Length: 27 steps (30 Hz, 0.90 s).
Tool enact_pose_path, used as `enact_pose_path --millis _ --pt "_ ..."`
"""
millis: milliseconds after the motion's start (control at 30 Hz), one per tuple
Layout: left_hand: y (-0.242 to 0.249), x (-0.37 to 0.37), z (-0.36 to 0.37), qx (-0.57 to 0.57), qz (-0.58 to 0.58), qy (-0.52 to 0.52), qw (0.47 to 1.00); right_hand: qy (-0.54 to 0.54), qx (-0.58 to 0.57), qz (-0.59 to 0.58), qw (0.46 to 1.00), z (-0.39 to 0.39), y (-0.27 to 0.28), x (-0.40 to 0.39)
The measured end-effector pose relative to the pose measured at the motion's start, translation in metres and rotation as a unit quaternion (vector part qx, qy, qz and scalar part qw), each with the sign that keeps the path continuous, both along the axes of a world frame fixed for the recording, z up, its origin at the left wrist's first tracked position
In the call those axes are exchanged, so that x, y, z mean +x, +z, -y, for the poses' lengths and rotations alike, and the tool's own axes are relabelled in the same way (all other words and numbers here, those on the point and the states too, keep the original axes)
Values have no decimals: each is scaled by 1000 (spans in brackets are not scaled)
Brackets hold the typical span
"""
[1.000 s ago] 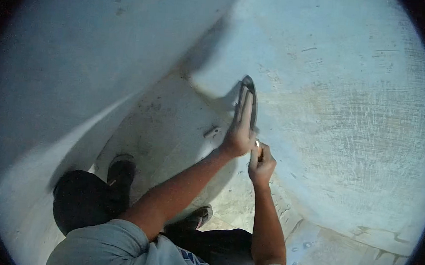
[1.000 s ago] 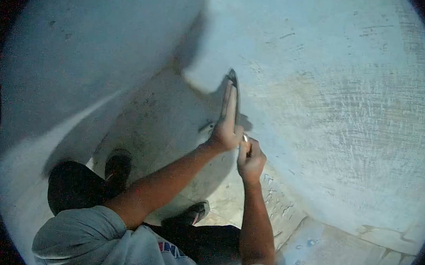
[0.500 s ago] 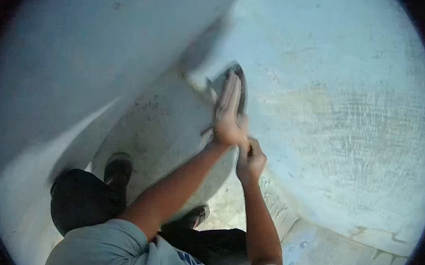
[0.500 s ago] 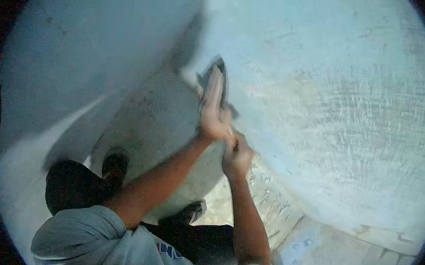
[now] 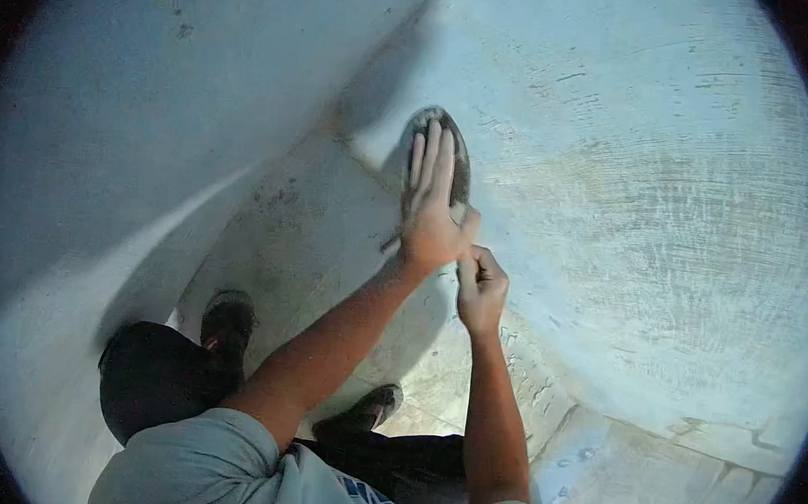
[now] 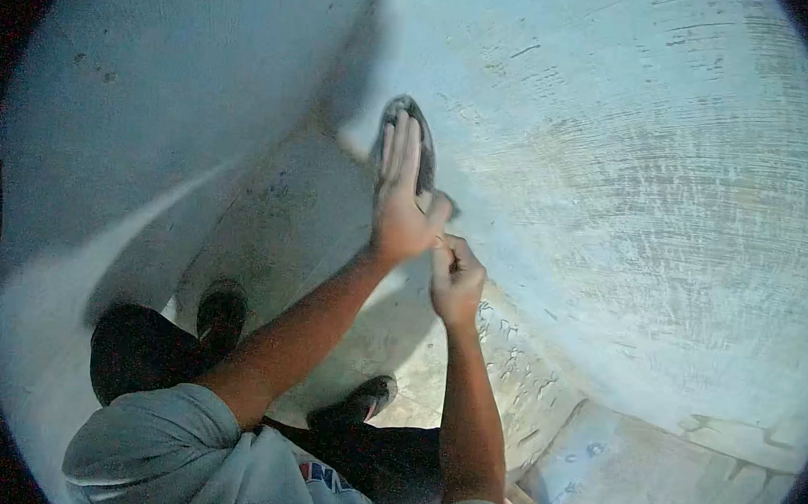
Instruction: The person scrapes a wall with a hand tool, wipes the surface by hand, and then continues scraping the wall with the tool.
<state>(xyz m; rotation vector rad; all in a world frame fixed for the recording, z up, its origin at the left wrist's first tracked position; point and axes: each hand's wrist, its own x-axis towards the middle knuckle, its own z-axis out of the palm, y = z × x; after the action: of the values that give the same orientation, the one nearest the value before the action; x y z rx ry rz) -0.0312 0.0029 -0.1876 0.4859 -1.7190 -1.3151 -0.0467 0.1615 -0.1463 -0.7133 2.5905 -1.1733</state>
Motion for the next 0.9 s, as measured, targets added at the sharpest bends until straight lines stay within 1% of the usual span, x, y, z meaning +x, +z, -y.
enact_pose_path --millis 33,67,100,133,233,267,333,367,467,500,533,600,667,700,800,833,867,900 --pt "-3 -4 -13 -7 -6 -3 1000 7 -2 -11 1000 -19 -8 -12" --pt "-13 -6 -30 -28 0 -26 999 -15 -71 46 996 -35 -17 -22" --pt "-13 -4 -45 -22 9 -47 999 -36 -53 50 997 -52 -16 -25" --pt "-9 -1 -47 -21 20 -66 997 -55 -39 56 996 -53 -10 -22" --pt "-14 4 -21 -20 36 -90 995 -66 -41 63 995 -35 -11 -7" --pt "-14 8 -5 -31 -8 -57 998 -63 -52 20 996 -19 -8 8" --pt "-23 7 24 -53 -20 -21 998 -50 -74 -74 993 29 -8 19" --pt "-23 9 23 -45 10 -45 998 -101 -85 -43 990 32 -17 21" --pt "-19 10 -11 -63 18 -93 994 -114 -115 -111 981 -18 -36 12" --pt "-17 15 -27 -13 50 -174 983 -143 -130 -57 980 -46 -48 2" --pt "-18 18 -36 -14 26 -211 977 -152 -153 -60 975 -50 -43 6" --pt "-26 18 -34 -21 13 -169 985 -144 -164 -63 974 -38 -52 5" --pt "-23 13 -1 -17 -3 -87 996 -124 -174 -86 973 10 -52 16" --pt "-25 13 11 -6 4 -93 996 -113 -176 -96 973 23 -50 20" --pt "-15 23 -11 7 12 -143 990 -118 -117 -163 972 -17 -55 9" --pt "-6 28 -27 3 45 -180 983 -82 -104 -219 967 -44 -58 -1" --pt "1 31 -40 -2 79 -217 973 -89 -120 -190 970 -55 -55 -4" --pt "2 28 -44 1 74 -224 972 -102 -137 -164 972 -63 -54 -10"
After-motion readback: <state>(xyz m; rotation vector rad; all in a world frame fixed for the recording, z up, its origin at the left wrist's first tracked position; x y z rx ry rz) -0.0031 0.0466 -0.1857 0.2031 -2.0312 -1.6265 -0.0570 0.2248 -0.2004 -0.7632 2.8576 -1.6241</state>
